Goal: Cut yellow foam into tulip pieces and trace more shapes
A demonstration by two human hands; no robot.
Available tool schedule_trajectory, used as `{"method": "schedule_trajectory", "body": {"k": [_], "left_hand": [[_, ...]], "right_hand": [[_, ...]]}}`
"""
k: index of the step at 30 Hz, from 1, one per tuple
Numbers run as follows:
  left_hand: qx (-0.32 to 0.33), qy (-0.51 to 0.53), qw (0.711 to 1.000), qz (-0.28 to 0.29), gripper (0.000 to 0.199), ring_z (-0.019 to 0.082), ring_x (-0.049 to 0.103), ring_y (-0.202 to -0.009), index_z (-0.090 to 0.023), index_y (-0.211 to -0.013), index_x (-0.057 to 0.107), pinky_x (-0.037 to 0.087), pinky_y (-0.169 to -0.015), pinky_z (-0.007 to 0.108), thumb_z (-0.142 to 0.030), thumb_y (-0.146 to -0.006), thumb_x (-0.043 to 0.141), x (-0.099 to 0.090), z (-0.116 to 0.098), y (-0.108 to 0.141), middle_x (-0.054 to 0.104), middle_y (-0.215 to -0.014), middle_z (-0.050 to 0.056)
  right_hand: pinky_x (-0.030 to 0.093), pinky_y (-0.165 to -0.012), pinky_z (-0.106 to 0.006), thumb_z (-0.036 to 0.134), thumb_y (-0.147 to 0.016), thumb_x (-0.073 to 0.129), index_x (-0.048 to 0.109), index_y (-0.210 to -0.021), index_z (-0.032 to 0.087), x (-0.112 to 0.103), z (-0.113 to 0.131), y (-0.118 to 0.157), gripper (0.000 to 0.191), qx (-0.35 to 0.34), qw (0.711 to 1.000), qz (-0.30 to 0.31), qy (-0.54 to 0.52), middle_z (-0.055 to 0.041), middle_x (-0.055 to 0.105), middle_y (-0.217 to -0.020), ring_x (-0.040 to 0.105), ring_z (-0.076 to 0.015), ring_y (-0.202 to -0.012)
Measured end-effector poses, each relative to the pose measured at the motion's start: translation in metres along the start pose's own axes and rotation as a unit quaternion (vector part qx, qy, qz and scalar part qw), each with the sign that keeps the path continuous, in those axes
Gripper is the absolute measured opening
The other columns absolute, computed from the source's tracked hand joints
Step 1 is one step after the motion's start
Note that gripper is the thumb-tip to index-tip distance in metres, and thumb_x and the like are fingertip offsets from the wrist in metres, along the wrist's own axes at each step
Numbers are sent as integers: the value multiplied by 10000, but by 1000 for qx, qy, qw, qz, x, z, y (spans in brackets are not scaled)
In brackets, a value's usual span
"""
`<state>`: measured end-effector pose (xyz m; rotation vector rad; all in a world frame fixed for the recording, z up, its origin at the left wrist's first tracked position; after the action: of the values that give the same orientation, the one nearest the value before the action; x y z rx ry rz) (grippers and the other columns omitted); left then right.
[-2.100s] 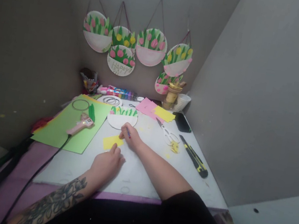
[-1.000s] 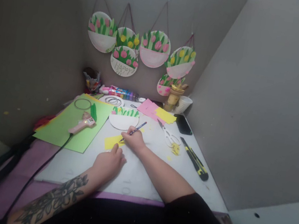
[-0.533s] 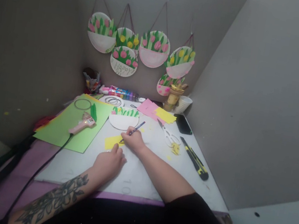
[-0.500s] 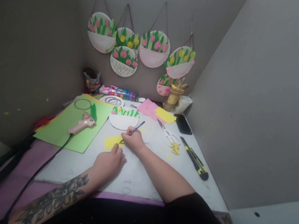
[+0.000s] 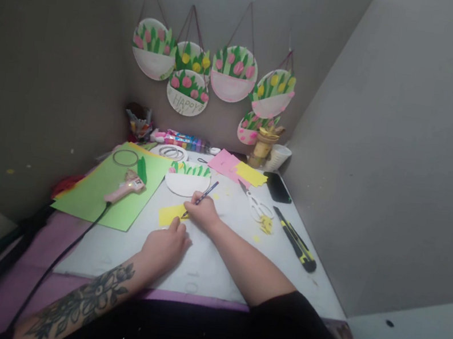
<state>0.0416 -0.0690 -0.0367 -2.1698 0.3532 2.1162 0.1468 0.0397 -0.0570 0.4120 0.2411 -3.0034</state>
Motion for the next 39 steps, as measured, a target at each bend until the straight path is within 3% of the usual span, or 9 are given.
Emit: {"method": "schedule_trajectory", "body": {"k": [8, 27, 39], "left_hand": [[1, 0, 1000, 4, 354, 231, 671, -772, -128, -1097, 520, 513, -626, 348, -388, -932, 345, 0, 0, 0, 464, -1297, 230], [-2, 3, 1000, 6, 367, 244, 678, -796, -130, -1128, 526, 519, -644, 366, -388, -929, 358, -2, 0, 0, 392, -1385, 249], [-3, 4, 1000, 7, 395, 233, 676, -778, -110, -1079, 569, 521, -654, 359, -401, -927, 350, -3, 1, -1, 424, -1377, 240]], "right_hand": [[330, -477, -222, 245, -608, 584, 410, -565, 208, 0, 2, 1, 183, 9, 1000, 17, -12, 69, 404, -493, 399, -100, -493], [302, -481, -227, 237, -599, 590, 400, -548, 206, 2, 6, 3, 199, -3, 999, 33, -9, 70, 373, -504, 354, -95, -500], [296, -494, -235, 263, -625, 621, 404, -547, 205, 2, 10, 5, 238, -15, 999, 44, 2, 69, 381, -509, 363, -99, -512]]}}
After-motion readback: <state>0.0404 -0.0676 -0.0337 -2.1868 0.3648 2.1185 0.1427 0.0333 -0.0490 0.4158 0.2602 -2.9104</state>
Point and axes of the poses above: each hand's wrist, its own y-axis away from the middle knuckle, its own x-axis out of the palm, z = x × y, the point moved 3 cm from there along -y, towards the middle knuckle
